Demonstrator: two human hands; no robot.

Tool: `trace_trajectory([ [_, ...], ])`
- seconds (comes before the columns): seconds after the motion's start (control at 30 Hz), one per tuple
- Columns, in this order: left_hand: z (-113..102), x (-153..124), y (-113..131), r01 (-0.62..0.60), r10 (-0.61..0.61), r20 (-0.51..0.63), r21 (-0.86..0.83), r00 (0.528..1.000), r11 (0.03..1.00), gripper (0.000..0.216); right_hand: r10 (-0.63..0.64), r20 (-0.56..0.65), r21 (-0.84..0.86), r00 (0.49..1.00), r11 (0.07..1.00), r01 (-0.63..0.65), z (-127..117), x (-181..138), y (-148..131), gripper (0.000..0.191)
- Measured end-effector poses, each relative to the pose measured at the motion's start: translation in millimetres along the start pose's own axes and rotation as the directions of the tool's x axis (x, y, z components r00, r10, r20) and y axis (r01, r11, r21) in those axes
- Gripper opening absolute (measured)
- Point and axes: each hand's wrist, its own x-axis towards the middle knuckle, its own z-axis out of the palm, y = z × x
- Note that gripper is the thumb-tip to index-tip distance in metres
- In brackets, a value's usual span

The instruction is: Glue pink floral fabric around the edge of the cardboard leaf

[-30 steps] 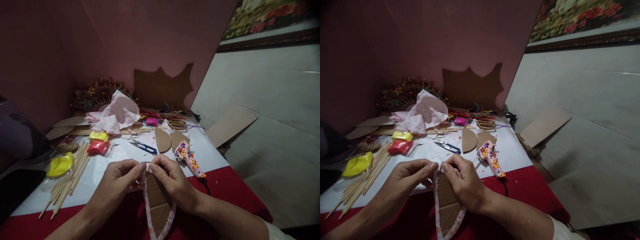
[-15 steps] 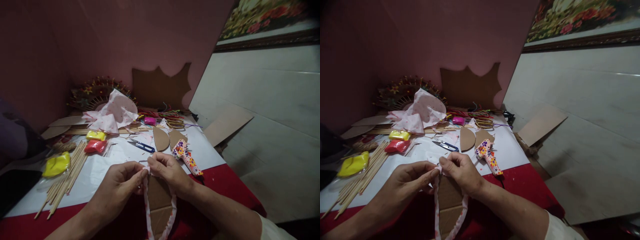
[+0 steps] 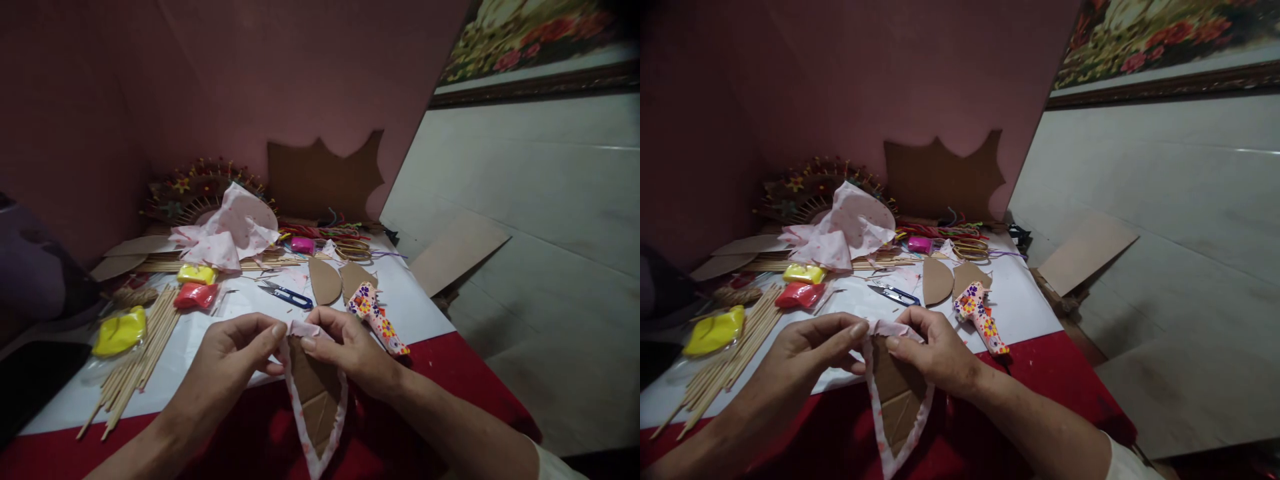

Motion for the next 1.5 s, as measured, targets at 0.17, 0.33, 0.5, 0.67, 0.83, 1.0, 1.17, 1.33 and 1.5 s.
trace_trajectory([
  [0.17,-2.6,0.4,-1.2,0.094,-0.092,0.028,-0.073,0.995,0.993,0.036,-0.081,0.042,-0.087,0.996,0.993,0.085,0.3,-2.7,0.1,0.023],
  [0.33,-4.7,1.2,-1.4,0.18,-0.174,0.063,-0.118,0.983,0.977,0.031,-0.087,0.038,-0.028,0.995,0.996,0.088,2.7,-6.6,1.5,0.02],
  [0.5,-2.9,2.0,2.3,0.206,-0.205,0.025,-0.079,0.978,0.975,0.023,-0.058,0.001,0.033,0.998,0.998,0.058,6.4,-8.2,3.6,0.02],
  [0.67,0.4,3.6,1.4,0.095,-0.092,-0.033,0.088,0.995,0.992,0.023,-0.004,-0.039,0.01,0.999,1.0,0.005,8.1,-6.1,6.0,0.02],
  [0.83,1.2,4.4,-2.3,0.056,-0.054,-0.028,0.096,0.998,0.994,0.026,0.007,-0.058,0.015,0.998,1.0,-0.006,7.4,-4.3,6.1,0.017],
  [1.0,-0.5,4.1,-4.1,0.165,-0.158,0.071,-0.093,0.985,0.982,0.034,-0.048,-0.059,-0.018,0.997,0.999,0.047,5.4,-2.8,5.8,0.016],
  [1.17,-1.1,5.0,-4.9,0.174,-0.171,0.041,-0.092,0.984,0.98,0.024,-0.047,-0.08,-0.034,0.996,0.998,0.045,6.1,-2.4,6.7,0.016],
  [1.33,0.1,5.6,-6.0,0.119,-0.119,0.013,-0.023,0.993,0.993,0.024,-0.029,-0.078,0.028,0.996,0.999,0.031,6.9,-3.4,6.1,0.017],
  [1.5,-0.3,4.7,-7.4,0.145,-0.134,0.075,-0.172,0.988,0.974,0.032,-0.059,-0.065,-0.019,0.996,0.998,0.058,5.9,-4.9,3.9,0.015],
])
